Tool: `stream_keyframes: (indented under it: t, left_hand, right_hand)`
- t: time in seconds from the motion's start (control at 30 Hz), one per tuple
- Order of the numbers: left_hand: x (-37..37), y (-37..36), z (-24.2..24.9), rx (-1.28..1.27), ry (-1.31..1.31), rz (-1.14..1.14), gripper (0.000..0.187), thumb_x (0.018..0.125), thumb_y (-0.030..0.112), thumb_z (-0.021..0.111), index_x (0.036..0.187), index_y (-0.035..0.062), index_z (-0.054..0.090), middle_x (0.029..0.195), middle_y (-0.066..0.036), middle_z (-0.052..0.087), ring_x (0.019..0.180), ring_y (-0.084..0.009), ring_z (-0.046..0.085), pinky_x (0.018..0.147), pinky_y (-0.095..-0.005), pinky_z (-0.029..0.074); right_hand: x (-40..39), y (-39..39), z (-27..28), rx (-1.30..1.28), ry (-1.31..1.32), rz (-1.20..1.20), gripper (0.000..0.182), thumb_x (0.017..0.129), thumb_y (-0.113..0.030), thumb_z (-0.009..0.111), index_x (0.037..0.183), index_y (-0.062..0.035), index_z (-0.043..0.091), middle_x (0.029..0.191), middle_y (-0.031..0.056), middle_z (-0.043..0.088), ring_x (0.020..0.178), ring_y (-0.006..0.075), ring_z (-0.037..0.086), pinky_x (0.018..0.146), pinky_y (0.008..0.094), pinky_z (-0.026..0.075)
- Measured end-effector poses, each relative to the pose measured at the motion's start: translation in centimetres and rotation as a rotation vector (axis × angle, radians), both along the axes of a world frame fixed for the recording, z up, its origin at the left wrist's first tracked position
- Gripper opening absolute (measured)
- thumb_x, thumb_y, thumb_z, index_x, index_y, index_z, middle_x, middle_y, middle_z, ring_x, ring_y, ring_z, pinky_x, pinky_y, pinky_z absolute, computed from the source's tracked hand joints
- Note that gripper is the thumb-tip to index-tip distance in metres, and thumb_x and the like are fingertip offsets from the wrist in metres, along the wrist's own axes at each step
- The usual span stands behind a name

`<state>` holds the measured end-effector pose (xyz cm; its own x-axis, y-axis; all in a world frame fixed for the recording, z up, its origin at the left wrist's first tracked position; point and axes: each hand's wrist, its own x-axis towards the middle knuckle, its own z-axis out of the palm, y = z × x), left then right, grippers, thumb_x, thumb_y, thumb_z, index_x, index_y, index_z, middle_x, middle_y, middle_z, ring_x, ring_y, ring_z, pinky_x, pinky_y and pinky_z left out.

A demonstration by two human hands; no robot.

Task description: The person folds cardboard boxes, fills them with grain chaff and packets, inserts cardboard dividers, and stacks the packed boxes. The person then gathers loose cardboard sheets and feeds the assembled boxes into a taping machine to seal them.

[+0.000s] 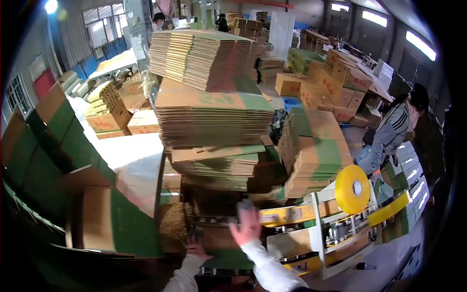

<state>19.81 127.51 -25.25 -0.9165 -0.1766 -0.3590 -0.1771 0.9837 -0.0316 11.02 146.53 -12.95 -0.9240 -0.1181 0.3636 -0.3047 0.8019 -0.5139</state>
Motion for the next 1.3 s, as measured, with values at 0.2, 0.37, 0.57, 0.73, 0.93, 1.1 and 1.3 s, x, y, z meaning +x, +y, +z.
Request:
stream_keyframes:
  t: [0.2, 0.37, 0.57, 0.73, 0.93, 1.1, 1.3]
  left_hand:
    - [2.0, 4.5, -9.3, 1.17, 0.308, 0.497, 0.106, 0.042, 0.029, 0.082, 0.127, 0.005, 0.023, 0.125, -0.016, 0.036, 0.112, -0.0299, 0.039, 0.094, -0.0371, 0.034]
    - [1.6, 9.7, 1.6, 1.251, 0.436, 0.368, 0.073, 0.057, 0.02, 0.074, 0.119, 0.0045, 0.039, 0.117, -0.014, 0.045, 0.111, -0.0269, 0.041, 0.093, -0.0353, 0.033]
    - [7.8, -16.7, 26.9, 0.156, 1.501, 0.112, 0.03, 0.08, 0.022, 0.041, 0.092, -0.0016, 0.054, 0.1, -0.017, 0.053, 0.093, -0.0335, 0.049, 0.084, -0.0448, 0.037]
    - [5.1, -9.9, 34.9, -0.077, 1.577, -0.16, 0.013, 0.064, 0.015, 0.05, 0.061, 0.0024, 0.047, 0.071, -0.014, 0.052, 0.076, -0.0309, 0.05, 0.074, -0.0459, 0.038]
    - [7.5, 1.2, 33.7, -0.227, 1.161, -0.714, 0.021, 0.058, 0.029, 0.059, 0.078, 0.029, 0.059, 0.083, 0.0, 0.057, 0.087, -0.0183, 0.052, 0.087, -0.0542, 0.027]
    - [4.0, -5.5, 21.2, 0.15, 0.245, -0.404, 0.043, 0.067, 0.039, 0.057, 0.108, 0.0275, 0.053, 0.111, -0.001, 0.052, 0.103, -0.0208, 0.048, 0.092, -0.0473, 0.029]
    - [0.3, -2.1, 5.6, 0.021, -0.265, -0.59, 0.059, 0.068, 0.049, 0.055, 0.12, 0.025, 0.041, 0.125, -0.007, 0.04, 0.118, -0.0264, 0.034, 0.096, -0.0457, 0.024]
  right_hand:
    - [6.6, 3.9, -14.2, 0.273, -0.355, 0.322, 0.041, 0.071, -0.024, 0.053, 0.108, -0.0075, 0.049, 0.114, 0.0172, 0.043, 0.108, 0.0316, 0.038, 0.095, 0.044, 0.028]
    - [5.1, 3.0, -0.6, -0.234, -0.05, 0.196, 0.037, 0.07, -0.012, 0.053, 0.106, -0.0011, 0.05, 0.112, 0.0171, 0.046, 0.105, 0.0341, 0.042, 0.092, 0.0402, 0.032]
    - [0.2, -20.9, -2.2, -1.266, -0.9, 0.533, 0.038, 0.082, -0.018, 0.052, 0.112, 0.0047, 0.046, 0.103, 0.0116, 0.056, 0.093, 0.0174, 0.053, 0.08, 0.0257, 0.04]
    - [-1.8, -32.0, -0.1, -0.486, -0.862, 1.017, 0.052, 0.085, -0.027, 0.045, 0.125, 0.0044, 0.031, 0.102, 0.014, 0.053, 0.091, 0.0164, 0.052, 0.077, 0.0278, 0.042]
    - [1.7, -5.2, 12.8, -1.627, -0.623, 0.469, 0.057, 0.065, 0.006, 0.058, 0.118, 0.0021, 0.039, 0.109, 0.0194, 0.051, 0.097, 0.0298, 0.053, 0.085, 0.0382, 0.044]
    - [-0.5, 3.8, -5.8, -1.489, -0.868, 0.08, 0.044, 0.067, 0.004, 0.061, 0.108, 0.0049, 0.046, 0.094, 0.0152, 0.058, 0.079, 0.0215, 0.06, 0.073, 0.0306, 0.05]
    - [3.4, 6.2, -18.1, -1.017, -0.763, -0.179, 0.043, 0.066, -0.014, 0.066, 0.103, 0.0028, 0.052, 0.096, 0.015, 0.058, 0.086, 0.0259, 0.057, 0.077, 0.0333, 0.045]
